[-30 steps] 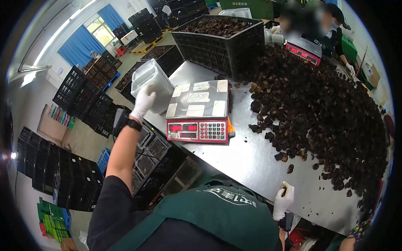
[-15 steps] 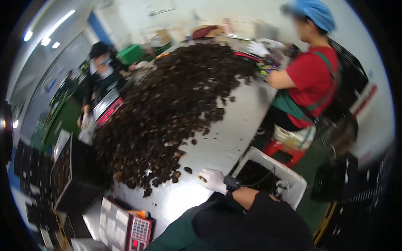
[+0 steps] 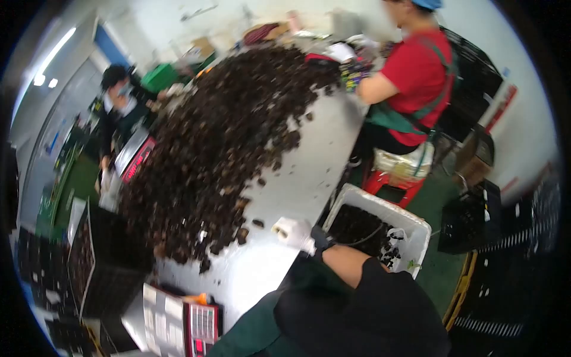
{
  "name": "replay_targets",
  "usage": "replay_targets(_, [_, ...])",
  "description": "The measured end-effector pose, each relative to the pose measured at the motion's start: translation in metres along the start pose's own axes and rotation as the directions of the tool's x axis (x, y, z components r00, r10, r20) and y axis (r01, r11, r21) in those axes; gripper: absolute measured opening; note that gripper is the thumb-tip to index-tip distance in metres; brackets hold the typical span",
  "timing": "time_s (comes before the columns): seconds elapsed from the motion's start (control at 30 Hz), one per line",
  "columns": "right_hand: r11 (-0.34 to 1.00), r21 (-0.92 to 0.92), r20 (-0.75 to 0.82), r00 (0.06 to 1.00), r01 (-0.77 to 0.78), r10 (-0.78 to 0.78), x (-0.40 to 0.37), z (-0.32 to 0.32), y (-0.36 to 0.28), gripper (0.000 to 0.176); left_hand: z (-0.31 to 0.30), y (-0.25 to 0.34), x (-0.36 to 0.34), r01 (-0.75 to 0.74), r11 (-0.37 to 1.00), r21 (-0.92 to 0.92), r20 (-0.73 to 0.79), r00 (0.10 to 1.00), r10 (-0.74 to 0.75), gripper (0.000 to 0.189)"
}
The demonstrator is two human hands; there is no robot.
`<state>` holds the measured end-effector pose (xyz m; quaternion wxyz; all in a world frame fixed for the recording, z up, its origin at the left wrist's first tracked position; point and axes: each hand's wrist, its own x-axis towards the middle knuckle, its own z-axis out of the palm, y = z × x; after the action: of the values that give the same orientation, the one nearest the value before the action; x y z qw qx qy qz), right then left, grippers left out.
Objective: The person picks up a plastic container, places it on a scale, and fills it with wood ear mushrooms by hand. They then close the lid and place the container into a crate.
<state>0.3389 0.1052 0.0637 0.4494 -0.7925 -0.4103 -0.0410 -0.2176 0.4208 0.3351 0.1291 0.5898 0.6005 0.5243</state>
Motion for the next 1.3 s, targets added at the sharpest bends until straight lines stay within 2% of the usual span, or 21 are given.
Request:
replay_targets(0.07, [0.991, 0.116, 0.025, 0.997, -0.074, 0.071, 0.003, -0.005, -0.012, 0.017, -0.023, 0.010, -0.014, -0.007, 0.984, -0.176, -0.095, 0.995, -0.010, 0.026])
replay_targets(0.13, [0.980, 0.125, -0.016, 0.988, -0.153, 0.156, 0.006, 0.001, -0.024, 0.017, -0.018, 0.016, -0.035, -0.015, 0.950, -0.311, -0.066, 0.998, -0.006, 0.026])
replay_targets(0.17, [0.989, 0.069, -0.073, 0.988, -0.132, 0.137, 0.005, 0.012, -0.020, 0.018, -0.017, 0.012, -0.052, -0.055, 0.965, -0.255, -0.008, 0.998, 0.055, 0.026])
replay_targets(0.2, [0.914, 0.308, 0.018, 0.962, -0.264, 0.272, 0.002, 0.028, -0.010, 0.022, 0.001, 0.014, -0.071, -0.358, 0.928, 0.100, 0.176, 0.925, 0.338, 0.024])
replay_targets(0.23, [0.747, 0.439, 0.245, 0.866, -0.499, 0.435, 0.009, 0.025, -0.032, 0.025, 0.020, 0.016, -0.089, -0.671, 0.665, 0.328, 0.339, 0.741, 0.580, 0.024])
replay_targets(0.3, [0.565, 0.510, 0.501, 0.757, -0.649, 0.418, 0.026, 0.031, -0.078, 0.026, 0.058, -0.005, -0.126, -0.708, 0.631, 0.317, 0.370, 0.705, 0.605, 0.027])
replay_targets(0.33, [0.557, 0.489, 0.600, 0.722, -0.672, 0.344, 0.037, 0.037, -0.100, 0.023, 0.071, -0.011, -0.139, -0.720, 0.606, 0.339, 0.482, 0.686, 0.545, 0.023])
replay_targets(0.43, [0.599, 0.483, 0.785, 0.619, -0.639, 0.029, 0.079, 0.063, -0.187, 0.019, 0.102, -0.006, -0.171, -0.617, 0.739, 0.271, 0.570, 0.721, 0.394, 0.018])
replay_targets(0.5, [0.691, 0.489, 0.810, 0.570, -0.532, -0.135, 0.100, 0.088, -0.250, 0.017, 0.107, -0.004, -0.177, -0.621, 0.744, 0.248, 0.572, 0.713, 0.405, 0.022])
replay_targets(0.53, [0.583, 0.592, 0.791, 0.540, -0.556, -0.287, 0.100, 0.115, -0.271, 0.018, 0.107, -0.003, -0.179, -0.604, 0.760, 0.241, 0.574, 0.720, 0.390, 0.024])
replay_targets(0.6, [0.540, 0.675, 0.734, 0.540, -0.504, -0.413, 0.094, 0.149, -0.326, 0.016, 0.112, -0.001, -0.180, -0.598, 0.778, 0.192, 0.541, 0.726, 0.424, 0.027])
replay_targets(0.63, [0.568, 0.768, 0.599, 0.643, -0.295, -0.477, 0.084, 0.169, -0.345, 0.022, 0.113, 0.001, -0.180, -0.589, 0.781, 0.209, 0.556, 0.728, 0.401, 0.028])
replay_targets(0.7, [0.688, 0.694, 0.690, 0.474, -0.215, -0.547, 0.081, 0.182, -0.369, 0.030, 0.111, -0.013, -0.181, -0.550, 0.789, 0.273, 0.600, 0.739, 0.307, 0.031])
replay_targets(0.77, [0.738, 0.664, 0.625, 0.454, 0.118, -0.635, 0.069, 0.190, -0.367, 0.036, 0.111, -0.018, -0.179, -0.570, 0.783, 0.250, 0.582, 0.734, 0.349, 0.032])
replay_targets(0.8, [0.705, 0.702, 0.580, 0.491, 0.103, -0.650, 0.066, 0.191, -0.360, 0.036, 0.112, -0.019, -0.178, -0.578, 0.780, 0.238, 0.572, 0.733, 0.369, 0.032])
replay_targets(0.9, [0.612, 0.653, 0.234, 0.649, 0.446, -0.724, 0.093, 0.175, -0.309, 0.041, 0.115, -0.012, -0.176, -0.499, 0.833, 0.238, 0.602, 0.749, 0.277, 0.032])
replay_targets(0.97, [0.789, 0.473, 0.416, 0.689, 0.393, -0.593, 0.131, 0.136, -0.253, 0.049, 0.117, -0.003, -0.175, -0.476, 0.846, 0.239, 0.596, 0.760, 0.259, 0.029])
replay_targets(1.03, [0.924, 0.097, 0.451, 0.812, 0.369, -0.372, 0.132, 0.114, -0.179, 0.069, 0.117, 0.001, -0.173, -0.458, 0.857, 0.234, 0.605, 0.759, 0.240, 0.028])
replay_targets(1.1, [0.958, -0.116, 0.444, 0.877, 0.261, -0.185, 0.115, 0.087, -0.118, 0.081, 0.121, 0.001, -0.171, -0.502, 0.839, 0.211, 0.600, 0.744, 0.294, 0.027])
replay_targets(1.2, [0.931, -0.267, 0.572, 0.819, 0.249, -0.055, 0.086, 0.077, -0.094, 0.085, 0.120, 0.003, -0.170, -0.503, 0.841, 0.199, 0.627, 0.725, 0.285, 0.026])
replay_targets(1.3, [0.948, -0.199, 0.488, 0.864, 0.249, -0.125, 0.098, 0.098, -0.098, 0.084, 0.125, 0.009, -0.168, -0.501, 0.840, 0.207, 0.646, 0.715, 0.267, 0.025])
